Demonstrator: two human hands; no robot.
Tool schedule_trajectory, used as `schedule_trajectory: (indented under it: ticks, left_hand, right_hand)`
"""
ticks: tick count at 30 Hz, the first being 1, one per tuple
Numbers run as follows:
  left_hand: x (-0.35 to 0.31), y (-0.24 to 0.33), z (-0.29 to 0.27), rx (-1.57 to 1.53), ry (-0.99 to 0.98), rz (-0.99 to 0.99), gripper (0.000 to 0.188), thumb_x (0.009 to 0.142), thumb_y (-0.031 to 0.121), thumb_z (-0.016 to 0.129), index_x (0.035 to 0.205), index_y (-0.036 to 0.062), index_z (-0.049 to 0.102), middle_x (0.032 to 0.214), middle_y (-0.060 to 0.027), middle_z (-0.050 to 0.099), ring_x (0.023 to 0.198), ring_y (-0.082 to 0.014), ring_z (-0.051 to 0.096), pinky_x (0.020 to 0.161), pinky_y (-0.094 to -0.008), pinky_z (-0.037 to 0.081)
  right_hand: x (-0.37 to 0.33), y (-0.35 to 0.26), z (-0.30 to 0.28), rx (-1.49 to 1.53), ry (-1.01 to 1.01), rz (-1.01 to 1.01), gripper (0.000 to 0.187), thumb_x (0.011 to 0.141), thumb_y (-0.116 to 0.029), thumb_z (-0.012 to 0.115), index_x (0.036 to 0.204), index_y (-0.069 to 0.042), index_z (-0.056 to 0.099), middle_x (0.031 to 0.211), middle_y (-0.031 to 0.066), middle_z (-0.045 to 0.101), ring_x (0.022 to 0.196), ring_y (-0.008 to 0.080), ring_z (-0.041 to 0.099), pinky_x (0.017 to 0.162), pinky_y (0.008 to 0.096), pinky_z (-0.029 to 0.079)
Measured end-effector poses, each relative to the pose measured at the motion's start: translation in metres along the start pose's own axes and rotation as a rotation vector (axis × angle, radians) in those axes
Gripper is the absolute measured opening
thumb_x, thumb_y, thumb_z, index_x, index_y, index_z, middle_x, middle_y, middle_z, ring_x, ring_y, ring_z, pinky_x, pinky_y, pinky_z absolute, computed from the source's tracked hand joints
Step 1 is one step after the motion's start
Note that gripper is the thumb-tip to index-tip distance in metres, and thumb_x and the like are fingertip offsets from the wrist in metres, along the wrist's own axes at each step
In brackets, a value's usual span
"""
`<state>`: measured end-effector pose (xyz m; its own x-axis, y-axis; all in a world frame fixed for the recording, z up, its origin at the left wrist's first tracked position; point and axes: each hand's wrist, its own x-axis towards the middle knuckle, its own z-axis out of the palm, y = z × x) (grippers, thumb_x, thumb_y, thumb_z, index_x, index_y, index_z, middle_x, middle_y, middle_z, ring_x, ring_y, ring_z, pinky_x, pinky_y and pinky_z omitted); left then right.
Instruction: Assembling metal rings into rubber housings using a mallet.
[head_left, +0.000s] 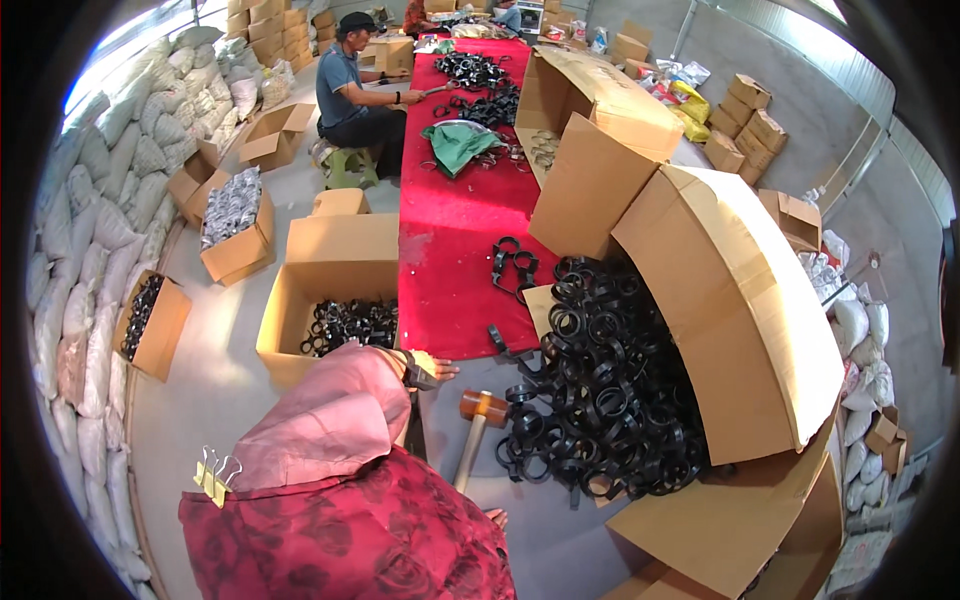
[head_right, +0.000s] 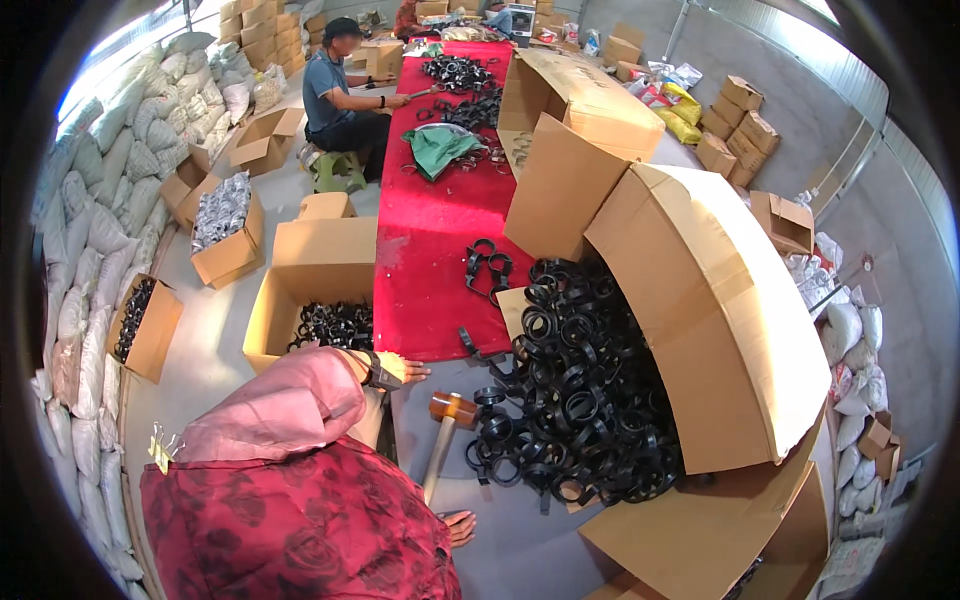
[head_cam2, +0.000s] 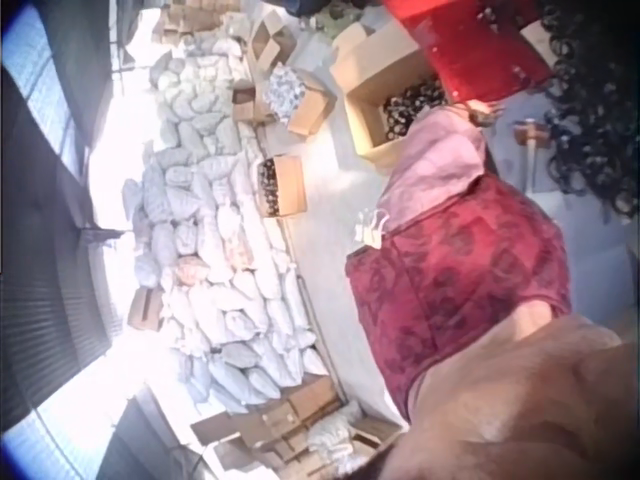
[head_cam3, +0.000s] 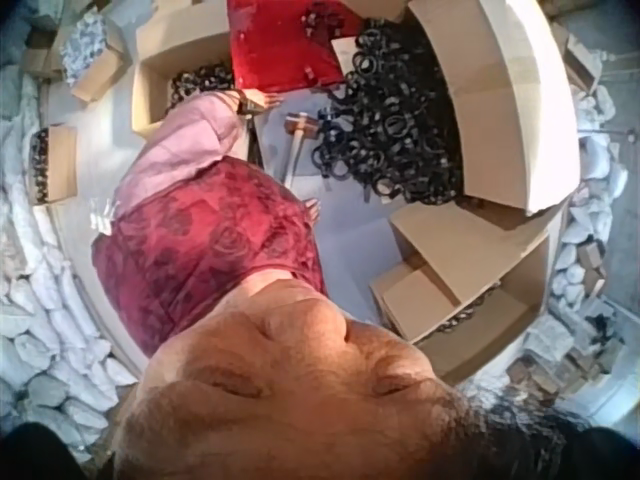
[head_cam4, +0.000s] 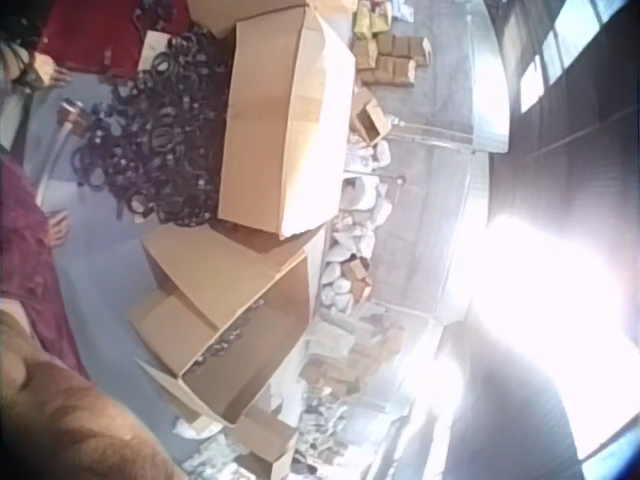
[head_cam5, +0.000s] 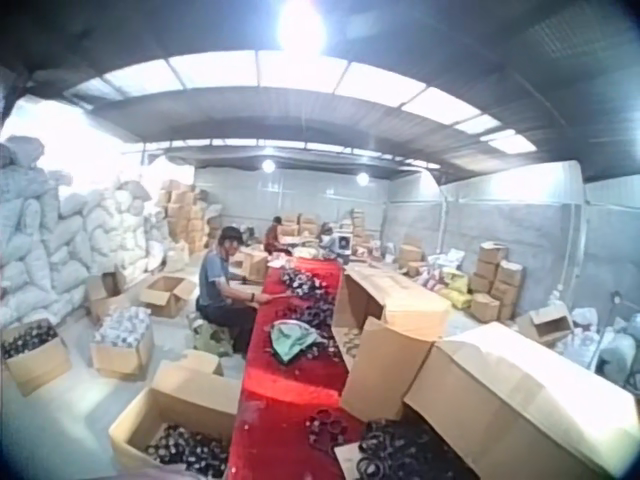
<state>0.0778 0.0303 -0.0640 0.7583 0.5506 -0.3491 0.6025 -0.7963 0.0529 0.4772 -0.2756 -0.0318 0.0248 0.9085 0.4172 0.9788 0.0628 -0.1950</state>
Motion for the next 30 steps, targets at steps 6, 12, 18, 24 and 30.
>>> schedule_trajectory:
  ticks: [6,12,18,24,30]
  left_hand:
    - [0.007,0.015,-0.029,0.012,-0.189,0.034,0.080,0.092,0.044,0.045,0.159,0.0051,0.023,0.169,-0.0175,0.017,0.148,-0.0382,0.037,0.107,-0.0508,0.052]
    - [0.028,0.004,-0.043,0.040,-0.197,0.093,0.080,0.093,0.043,0.044,0.158,0.0021,0.022,0.168,-0.0209,0.018,0.148,-0.0393,0.037,0.110,-0.0511,0.050]
    - [-0.104,-0.050,0.053,0.342,0.041,0.137,0.078,0.096,0.041,0.043,0.156,-0.0050,0.024,0.164,-0.0279,0.023,0.149,-0.0417,0.034,0.119,-0.0511,0.040]
    - [0.038,0.014,-0.053,0.048,-0.234,0.138,0.079,0.094,0.041,0.048,0.155,-0.0056,0.026,0.163,-0.0285,0.025,0.148,-0.0435,0.035,0.120,-0.0502,0.037]
    - [-0.061,0.002,-0.096,-0.380,0.274,0.249,0.087,0.081,0.036,0.066,0.152,-0.0056,0.037,0.161,-0.0262,0.032,0.144,-0.0388,0.043,0.113,-0.0440,0.046]
  right_hand:
    - [-0.004,-0.001,-0.009,-0.005,0.005,0.043,0.069,0.089,-0.032,0.056,0.148,0.000,0.043,0.150,0.0187,0.047,0.139,0.0362,0.046,0.117,0.0573,0.034]
    - [0.018,-0.001,0.000,-0.027,0.047,0.074,0.070,0.087,-0.032,0.058,0.149,0.000,0.042,0.150,0.0194,0.047,0.138,0.0369,0.046,0.116,0.0576,0.034]
    - [0.017,-0.065,0.008,0.173,0.026,0.059,0.073,0.086,-0.031,0.059,0.150,0.000,0.041,0.150,0.0200,0.047,0.138,0.0377,0.046,0.116,0.0578,0.034]
    - [0.009,0.015,0.024,-0.031,0.051,0.202,0.075,0.085,-0.030,0.060,0.150,0.000,0.040,0.151,0.0207,0.046,0.138,0.0384,0.046,0.116,0.0581,0.034]
    - [0.015,-0.021,0.004,0.100,-0.143,0.242,0.076,0.085,-0.028,0.061,0.151,0.001,0.038,0.151,0.0221,0.045,0.140,0.0395,0.044,0.117,0.0584,0.032]
